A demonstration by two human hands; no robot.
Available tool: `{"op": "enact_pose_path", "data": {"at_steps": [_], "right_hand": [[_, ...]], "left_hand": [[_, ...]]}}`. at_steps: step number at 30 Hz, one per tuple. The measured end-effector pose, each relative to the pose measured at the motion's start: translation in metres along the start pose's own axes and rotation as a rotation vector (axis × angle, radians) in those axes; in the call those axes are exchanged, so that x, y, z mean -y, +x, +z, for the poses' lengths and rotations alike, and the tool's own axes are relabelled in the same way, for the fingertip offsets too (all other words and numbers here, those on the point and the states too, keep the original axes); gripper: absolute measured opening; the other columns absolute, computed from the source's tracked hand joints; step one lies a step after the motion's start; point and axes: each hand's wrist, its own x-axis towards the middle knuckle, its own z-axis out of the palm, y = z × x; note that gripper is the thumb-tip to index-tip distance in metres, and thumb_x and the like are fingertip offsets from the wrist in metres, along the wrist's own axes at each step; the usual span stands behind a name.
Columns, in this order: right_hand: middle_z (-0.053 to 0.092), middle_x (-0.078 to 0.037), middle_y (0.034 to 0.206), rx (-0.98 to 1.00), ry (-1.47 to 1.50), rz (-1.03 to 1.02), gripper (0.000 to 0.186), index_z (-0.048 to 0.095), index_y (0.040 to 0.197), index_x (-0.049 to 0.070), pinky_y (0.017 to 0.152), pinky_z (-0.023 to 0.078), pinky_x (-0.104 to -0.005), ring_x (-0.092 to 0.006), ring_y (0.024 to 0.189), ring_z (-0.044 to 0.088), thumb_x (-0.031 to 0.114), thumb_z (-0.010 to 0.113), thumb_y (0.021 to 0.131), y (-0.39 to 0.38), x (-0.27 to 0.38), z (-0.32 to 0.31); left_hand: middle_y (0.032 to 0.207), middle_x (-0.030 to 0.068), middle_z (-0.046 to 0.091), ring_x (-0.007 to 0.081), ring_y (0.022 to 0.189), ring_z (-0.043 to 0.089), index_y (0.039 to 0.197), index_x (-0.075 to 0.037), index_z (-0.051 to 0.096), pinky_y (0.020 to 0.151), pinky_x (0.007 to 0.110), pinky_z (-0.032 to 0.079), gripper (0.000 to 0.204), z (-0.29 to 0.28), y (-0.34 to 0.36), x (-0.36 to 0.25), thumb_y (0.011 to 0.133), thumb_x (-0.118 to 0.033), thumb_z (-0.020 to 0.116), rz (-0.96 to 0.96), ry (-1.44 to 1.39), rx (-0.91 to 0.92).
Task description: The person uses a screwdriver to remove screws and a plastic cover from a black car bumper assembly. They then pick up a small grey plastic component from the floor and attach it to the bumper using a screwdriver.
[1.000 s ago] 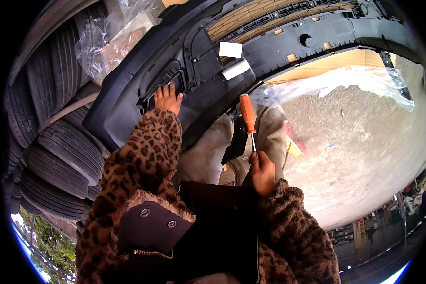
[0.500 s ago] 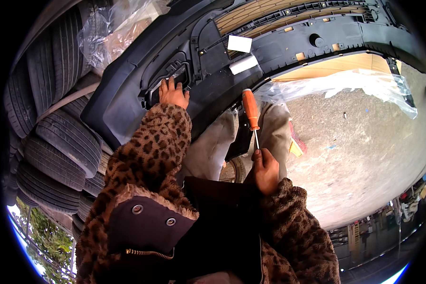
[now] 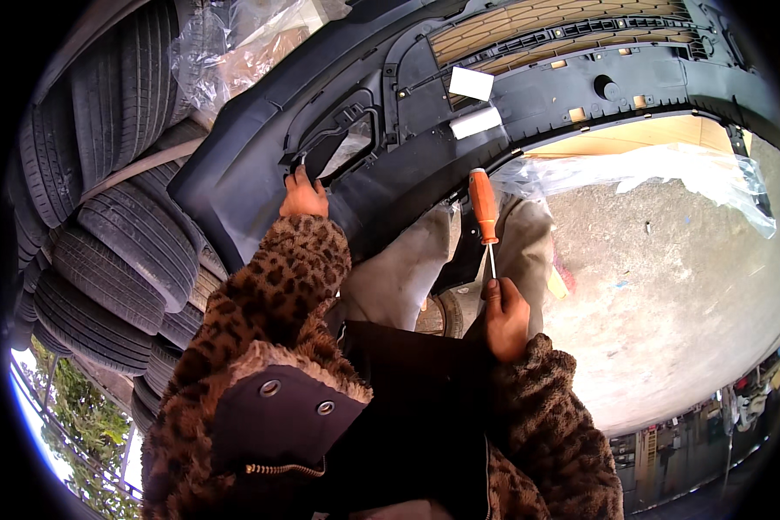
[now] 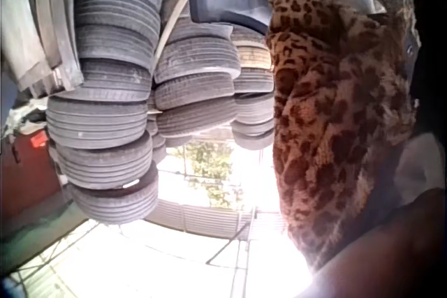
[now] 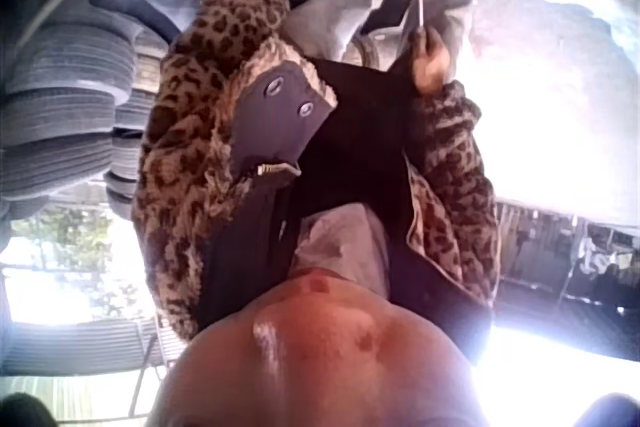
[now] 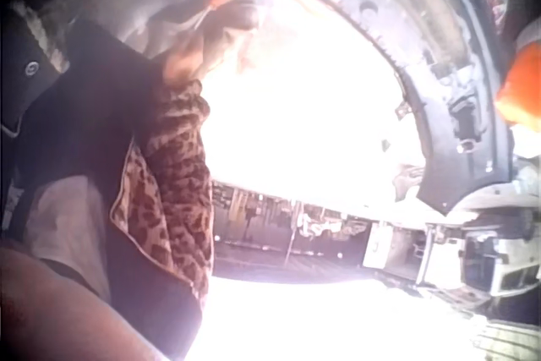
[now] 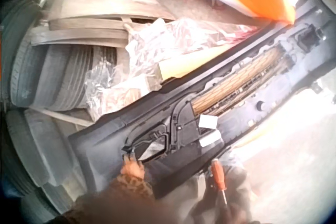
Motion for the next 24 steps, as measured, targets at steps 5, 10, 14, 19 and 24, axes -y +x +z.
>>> {"op": "enact_pose_path", "data": {"at_steps": [5,10,14,19,24], "right_hand": [[0.05,-0.013,0.06,0.035,-0.038,0.026,0.033,0.054,0.081,-0.001,0.055,0.04,-0.0367,-0.0212,0.055,0.047,0.026,0.046,0.098,0.0,0.005,0.003],[0.051,-0.013,0.06,0.03,-0.04,0.004,0.033,0.054,0.081,-0.001,0.055,0.04,-0.0369,-0.0212,0.055,0.048,0.026,0.047,0.098,0.001,0.004,0.006],[0.051,-0.014,0.06,0.011,-0.02,-0.004,0.033,0.054,0.08,-0.001,0.055,0.04,-0.0378,-0.0236,0.055,0.048,0.026,0.047,0.098,-0.001,0.006,0.007],[0.051,-0.017,0.061,-0.005,-0.015,-0.02,0.033,0.054,0.08,-0.001,0.056,0.04,-0.0396,-0.0289,0.055,0.048,0.026,0.047,0.098,0.001,0.002,0.008],[0.051,-0.018,0.061,0.008,-0.015,-0.002,0.033,0.054,0.08,-0.001,0.056,0.04,-0.0405,-0.0306,0.055,0.048,0.025,0.047,0.098,0.003,0.011,0.008]], "left_hand": [[0.118,0.0141,0.057,0.0363,0.099,0.06,0.122,-0.011,0.051,0.08,0.048,0.05,0.042,0.011,0.008,0.014,0.089,-0.035,0.059,-0.153,-0.061,0.112],[0.101,0.0157,0.065,0.034,0.094,0.065,0.113,-0.008,0.053,0.075,0.046,0.052,0.03,0.005,0.035,0.006,0.091,-0.029,0.054,-0.088,0.082,0.296],[0.097,0.0172,0.067,0.0362,0.089,0.065,0.105,-0.007,0.056,0.076,0.046,0.052,0.023,0.023,0.046,0.013,0.083,-0.01,0.053,0.161,0.128,0.229],[0.084,0.0209,0.066,0.0398,0.082,0.064,0.103,-0.006,0.059,0.074,0.05,0.05,0.022,0.013,0.055,0.026,0.084,-0.016,0.057,0.235,0.049,0.232],[0.082,0.0265,0.063,0.0448,0.082,0.061,0.105,-0.003,0.062,0.074,0.051,0.047,0.029,0.005,0.06,0.041,0.085,-0.024,0.06,0.342,-0.114,0.205]]}}
